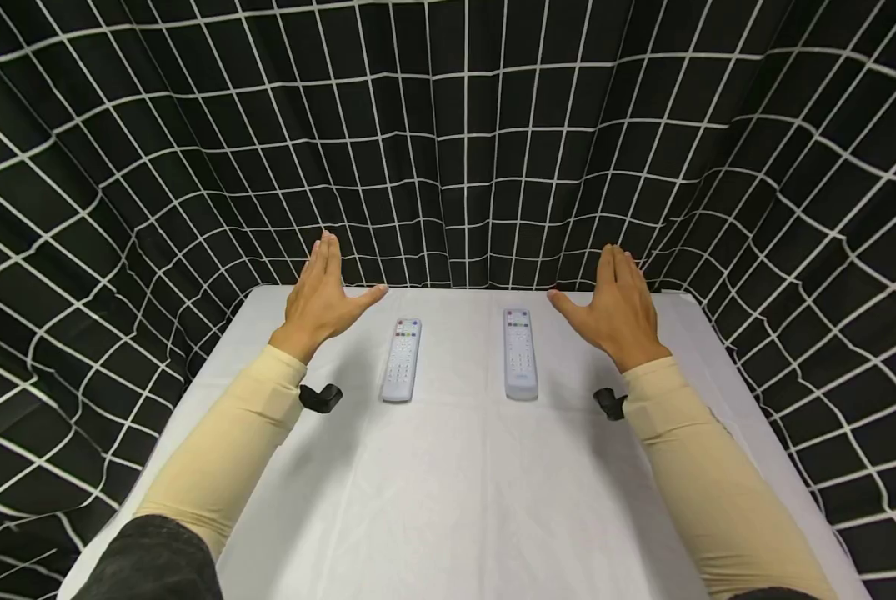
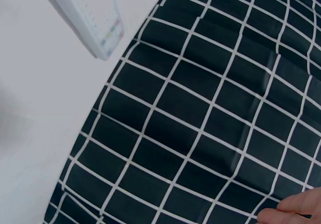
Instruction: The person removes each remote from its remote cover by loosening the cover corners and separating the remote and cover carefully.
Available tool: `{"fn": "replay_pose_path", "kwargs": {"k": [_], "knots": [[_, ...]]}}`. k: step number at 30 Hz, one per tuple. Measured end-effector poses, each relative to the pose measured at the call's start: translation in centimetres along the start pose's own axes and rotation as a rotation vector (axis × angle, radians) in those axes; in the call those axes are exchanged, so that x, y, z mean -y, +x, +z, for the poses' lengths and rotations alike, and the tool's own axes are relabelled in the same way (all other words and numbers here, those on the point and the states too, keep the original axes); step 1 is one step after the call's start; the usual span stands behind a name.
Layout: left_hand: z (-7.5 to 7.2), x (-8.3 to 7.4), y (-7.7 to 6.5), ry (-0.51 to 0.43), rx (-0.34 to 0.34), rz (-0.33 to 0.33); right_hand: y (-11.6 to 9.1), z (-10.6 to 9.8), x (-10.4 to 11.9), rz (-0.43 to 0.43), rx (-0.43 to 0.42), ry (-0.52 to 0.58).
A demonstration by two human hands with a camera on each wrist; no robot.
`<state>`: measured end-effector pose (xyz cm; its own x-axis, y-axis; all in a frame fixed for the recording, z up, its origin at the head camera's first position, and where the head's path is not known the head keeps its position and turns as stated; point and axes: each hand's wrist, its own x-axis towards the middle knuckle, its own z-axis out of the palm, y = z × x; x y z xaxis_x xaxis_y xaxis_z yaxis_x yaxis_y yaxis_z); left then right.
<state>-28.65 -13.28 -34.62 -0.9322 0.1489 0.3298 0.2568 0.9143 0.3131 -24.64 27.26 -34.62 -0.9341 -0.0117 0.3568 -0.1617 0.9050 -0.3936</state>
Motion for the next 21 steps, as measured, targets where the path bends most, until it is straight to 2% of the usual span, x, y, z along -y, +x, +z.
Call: {"fn": "replay_pose_path", "kwargs": {"k": [12, 21], "knots": [[2.5, -1.7, 0.0, -0.018, 0.052, 0.016, -0.1, 0.7, 0.1, -0.022, 0.0, 0.005], [5.2, -3.2, -0.1, -0.061, 0.105, 0.021, -0.4, 1.8, 0.1, -0.009, 0.05, 0.022]]}}
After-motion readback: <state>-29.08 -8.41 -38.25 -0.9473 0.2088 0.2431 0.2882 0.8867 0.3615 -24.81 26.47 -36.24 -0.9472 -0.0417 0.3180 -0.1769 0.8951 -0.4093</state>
